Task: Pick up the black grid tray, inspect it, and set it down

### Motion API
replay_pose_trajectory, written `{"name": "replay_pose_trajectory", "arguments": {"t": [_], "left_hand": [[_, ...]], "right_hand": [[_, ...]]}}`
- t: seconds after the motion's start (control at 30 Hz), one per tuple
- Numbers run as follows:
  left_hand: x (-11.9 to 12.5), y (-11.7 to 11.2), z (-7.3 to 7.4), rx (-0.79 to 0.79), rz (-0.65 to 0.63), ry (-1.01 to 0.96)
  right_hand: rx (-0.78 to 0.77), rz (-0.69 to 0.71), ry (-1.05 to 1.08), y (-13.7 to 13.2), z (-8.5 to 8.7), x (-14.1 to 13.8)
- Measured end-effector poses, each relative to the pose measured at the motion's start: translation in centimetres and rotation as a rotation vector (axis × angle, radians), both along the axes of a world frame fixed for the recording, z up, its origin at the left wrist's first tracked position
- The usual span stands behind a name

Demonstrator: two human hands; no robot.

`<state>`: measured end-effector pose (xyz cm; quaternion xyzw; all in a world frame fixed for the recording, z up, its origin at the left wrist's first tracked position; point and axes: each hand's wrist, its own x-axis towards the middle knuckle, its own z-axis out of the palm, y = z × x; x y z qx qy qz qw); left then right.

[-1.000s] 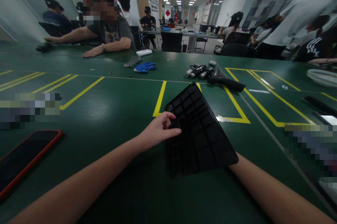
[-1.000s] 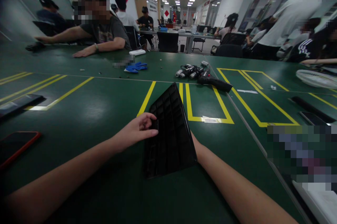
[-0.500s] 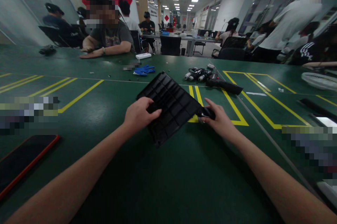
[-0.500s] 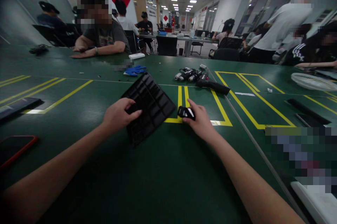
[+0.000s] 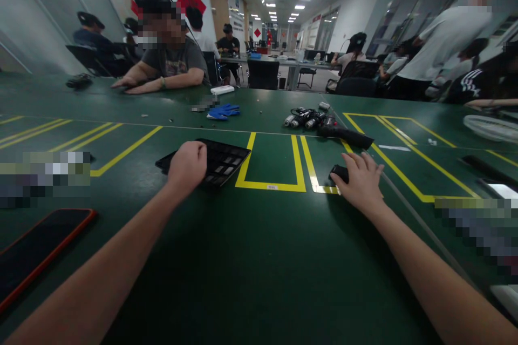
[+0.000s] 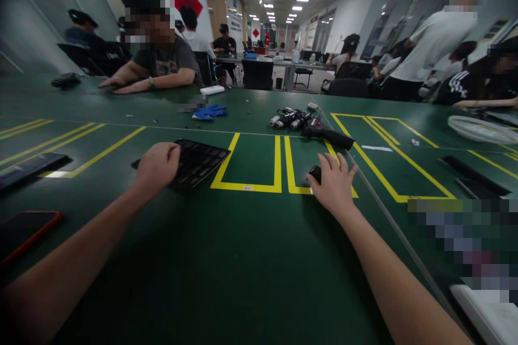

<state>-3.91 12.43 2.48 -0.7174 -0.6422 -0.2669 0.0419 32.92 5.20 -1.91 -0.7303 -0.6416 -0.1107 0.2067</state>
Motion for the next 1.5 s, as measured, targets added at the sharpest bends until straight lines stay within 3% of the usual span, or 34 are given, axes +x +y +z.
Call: {"name": "replay_pose_trajectory", "arguments": {"t": [0.07, 0.13, 0.2, 0.3, 0.4, 0.5, 0.6, 0.7, 0.8, 0.93, 1.13, 1.27, 1.37, 1.5], "left_hand": [[2.9, -1.8, -0.5, 0.06, -0.176, -0.104], [5.9, -3.4, -1.6, -0.044, -0.446, -0.084], [8.2, -4.2, -3.1, -0.093, -0.612, 0.004], [9.7, -3.5, -4.9, -0.194, -0.7, 0.155], [9.6, -2.5, -5.2, -0.25, -0.712, 0.21], [9.2, -3.5, -4.5, -0.163, -0.698, 0.175], [9.4, -6.8, -3.8, -0.155, -0.837, 0.176], [10.0, -10.1, -3.4, -0.212, -1.064, 0.237], [10.6, -11.5, -3.2, -0.225, -1.147, 0.222], [10.4, -10.2, -2.8, -0.187, -1.047, 0.193], [9.3, -5.3, -2.8, -0.166, -0.552, 0.275], [8.9, -3.9, -3.2, -0.243, -0.556, 0.245], [8.0, -3.2, -1.9, -0.389, -0.527, -0.135], [4.1, -0.8, 1.4, -0.542, -0.354, -0.981]], "right_hand": [[0.013, 0.13, 0.021, -0.6, 0.3, -2.2], [-0.065, 0.293, 0.042, -1.3, 0.2, -4.5], [-0.183, 0.435, 0.046, -2.0, -0.1, -6.6], [-0.315, 0.555, 0.041, -2.8, -0.5, -8.5], [-0.311, 0.597, 0.056, -2.6, -0.3, -8.1], [-0.168, 0.51, 0.024, -1.6, 0.3, -5.4], [-0.015, 0.273, -0.078, -0.8, 0.6, -1.4], [-0.067, 0.121, -0.163, -0.4, 0.0, 2.1], [-0.165, 0.098, -0.093, -0.2, -0.9, 3.6], [-0.153, 0.077, -0.04, 0.0, -1.6, 3.5], [-0.135, 0.084, -0.021, 0.1, -1.5, 3.3], [-0.137, 0.084, 0.011, 0.1, -1.6, 3.4], [-0.13, 0.085, 0.015, 0.1, -1.7, 3.5], [-0.138, 0.088, 0.003, 0.1, -1.7, 3.5]]}}
